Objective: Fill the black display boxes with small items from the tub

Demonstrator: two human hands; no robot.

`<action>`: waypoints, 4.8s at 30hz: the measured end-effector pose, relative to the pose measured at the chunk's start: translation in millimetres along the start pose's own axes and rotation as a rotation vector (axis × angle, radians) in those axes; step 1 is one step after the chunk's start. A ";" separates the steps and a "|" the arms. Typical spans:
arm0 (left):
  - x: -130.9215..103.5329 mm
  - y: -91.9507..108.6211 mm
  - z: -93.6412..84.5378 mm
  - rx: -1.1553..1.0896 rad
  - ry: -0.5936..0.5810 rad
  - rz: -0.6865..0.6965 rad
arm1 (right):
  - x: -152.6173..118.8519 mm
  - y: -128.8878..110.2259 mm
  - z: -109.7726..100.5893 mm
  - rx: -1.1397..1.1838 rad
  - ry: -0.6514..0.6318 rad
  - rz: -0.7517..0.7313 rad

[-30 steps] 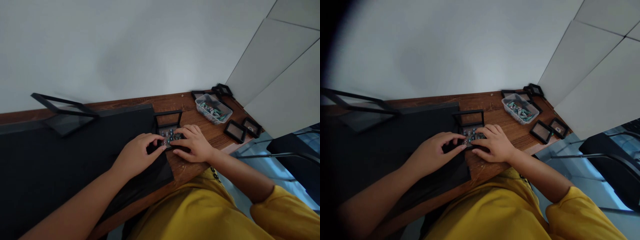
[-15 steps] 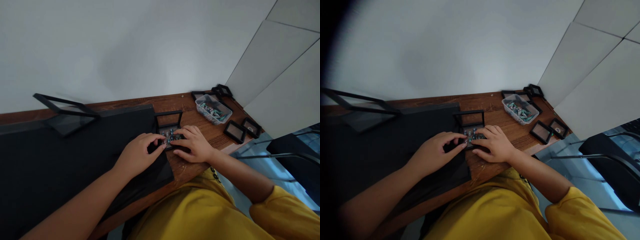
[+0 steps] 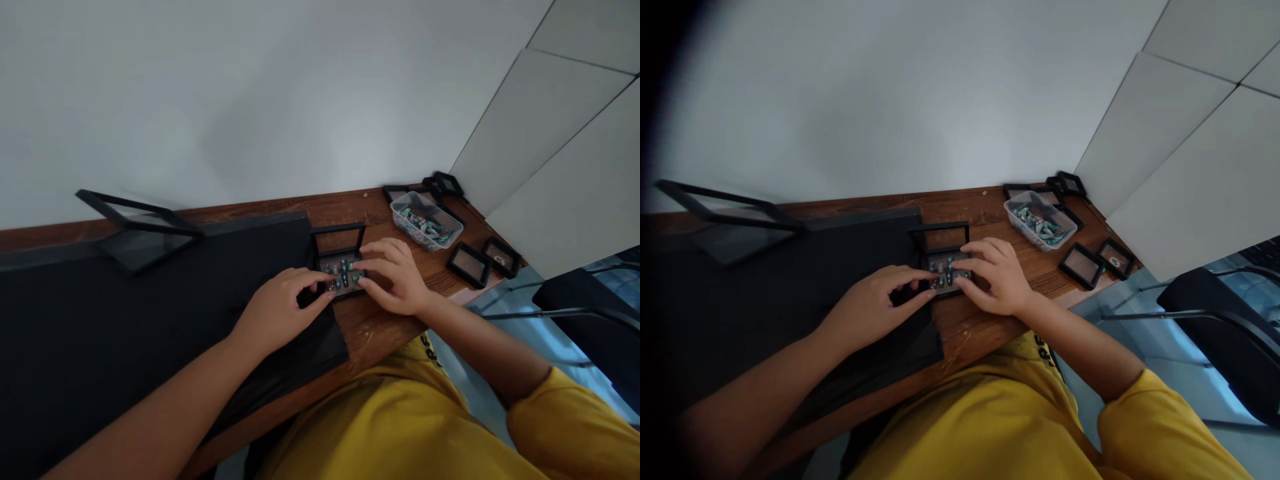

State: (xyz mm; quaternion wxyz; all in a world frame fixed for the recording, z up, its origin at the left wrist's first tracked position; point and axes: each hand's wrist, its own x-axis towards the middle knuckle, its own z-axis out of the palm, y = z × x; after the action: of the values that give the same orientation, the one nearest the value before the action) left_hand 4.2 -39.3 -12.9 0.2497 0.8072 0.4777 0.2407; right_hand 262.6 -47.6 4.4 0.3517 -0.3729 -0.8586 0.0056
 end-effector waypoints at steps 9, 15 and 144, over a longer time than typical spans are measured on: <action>-0.1 1.1 -1.7 -0.037 0.024 -0.058 | 61.0 22.7 10.8 -0.010 -0.008 0.101; -0.6 -4.1 -4.7 -0.045 0.084 -0.042 | 50.9 27.5 16.6 0.181 0.026 0.083; -0.6 -29.7 -17.2 0.033 -0.187 0.007 | 43.8 18.6 4.6 0.541 -0.649 -0.047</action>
State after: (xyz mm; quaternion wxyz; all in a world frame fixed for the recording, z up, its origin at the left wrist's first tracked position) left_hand -26.2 -24.4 -18.7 0.2792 0.8318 0.4531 0.1572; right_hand 250.9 -4.8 22.1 0.1484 -0.2267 -0.9007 0.3397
